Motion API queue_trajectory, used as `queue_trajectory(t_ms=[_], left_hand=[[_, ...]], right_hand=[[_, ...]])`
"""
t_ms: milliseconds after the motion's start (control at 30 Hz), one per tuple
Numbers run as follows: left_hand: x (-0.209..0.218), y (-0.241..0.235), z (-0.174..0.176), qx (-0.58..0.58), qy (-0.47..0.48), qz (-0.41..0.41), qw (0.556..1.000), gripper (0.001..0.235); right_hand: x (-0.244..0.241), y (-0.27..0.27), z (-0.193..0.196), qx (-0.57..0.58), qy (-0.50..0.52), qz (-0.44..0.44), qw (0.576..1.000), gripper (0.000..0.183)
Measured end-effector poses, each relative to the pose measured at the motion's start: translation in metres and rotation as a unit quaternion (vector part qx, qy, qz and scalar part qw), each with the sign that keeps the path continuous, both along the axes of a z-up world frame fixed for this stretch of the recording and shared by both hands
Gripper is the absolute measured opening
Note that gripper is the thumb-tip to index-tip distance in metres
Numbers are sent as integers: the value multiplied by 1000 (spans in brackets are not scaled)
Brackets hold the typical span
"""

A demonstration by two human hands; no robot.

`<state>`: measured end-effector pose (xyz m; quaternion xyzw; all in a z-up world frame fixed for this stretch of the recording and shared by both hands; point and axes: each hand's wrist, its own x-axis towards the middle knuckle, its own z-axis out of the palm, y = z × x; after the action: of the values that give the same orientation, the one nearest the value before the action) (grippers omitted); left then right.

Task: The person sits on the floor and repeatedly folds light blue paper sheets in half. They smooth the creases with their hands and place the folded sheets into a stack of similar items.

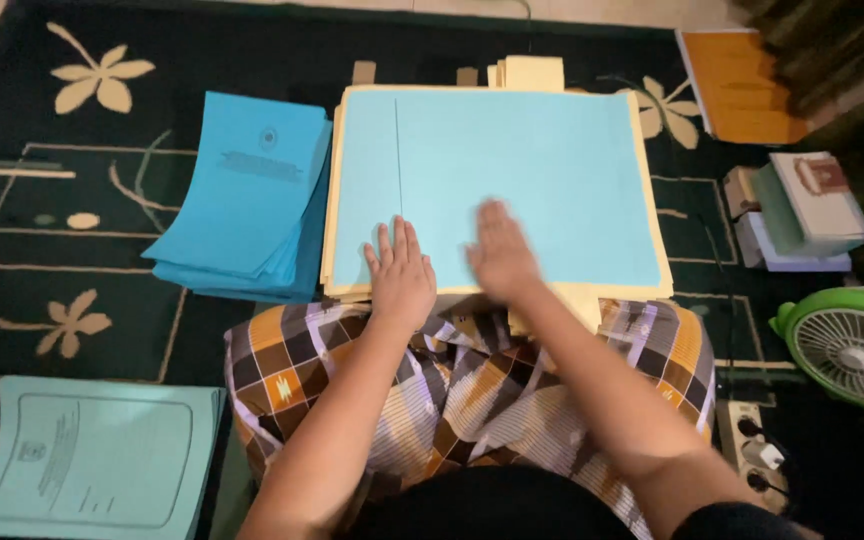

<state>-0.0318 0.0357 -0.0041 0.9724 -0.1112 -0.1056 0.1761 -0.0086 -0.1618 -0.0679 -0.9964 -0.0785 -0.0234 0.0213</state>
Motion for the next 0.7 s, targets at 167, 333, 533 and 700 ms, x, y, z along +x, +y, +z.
queue_trajectory(t_ms=[167, 333, 533, 700], left_hand=[[5, 9, -3, 6, -2, -17, 1000, 62], [3, 9, -6, -6, 1, -29, 1000, 63], [2, 5, -9, 31, -9, -15, 999, 71], [-1, 6, 5, -48, -16, -43, 998, 97]], right_hand=[[-7, 15, 44, 5, 58, 4, 998, 74], [4, -33, 35, -36, 123, -140, 982, 83], [1, -18, 50, -16, 172, -82, 982, 79], [49, -46, -3, -30, 113, -164, 980, 79]])
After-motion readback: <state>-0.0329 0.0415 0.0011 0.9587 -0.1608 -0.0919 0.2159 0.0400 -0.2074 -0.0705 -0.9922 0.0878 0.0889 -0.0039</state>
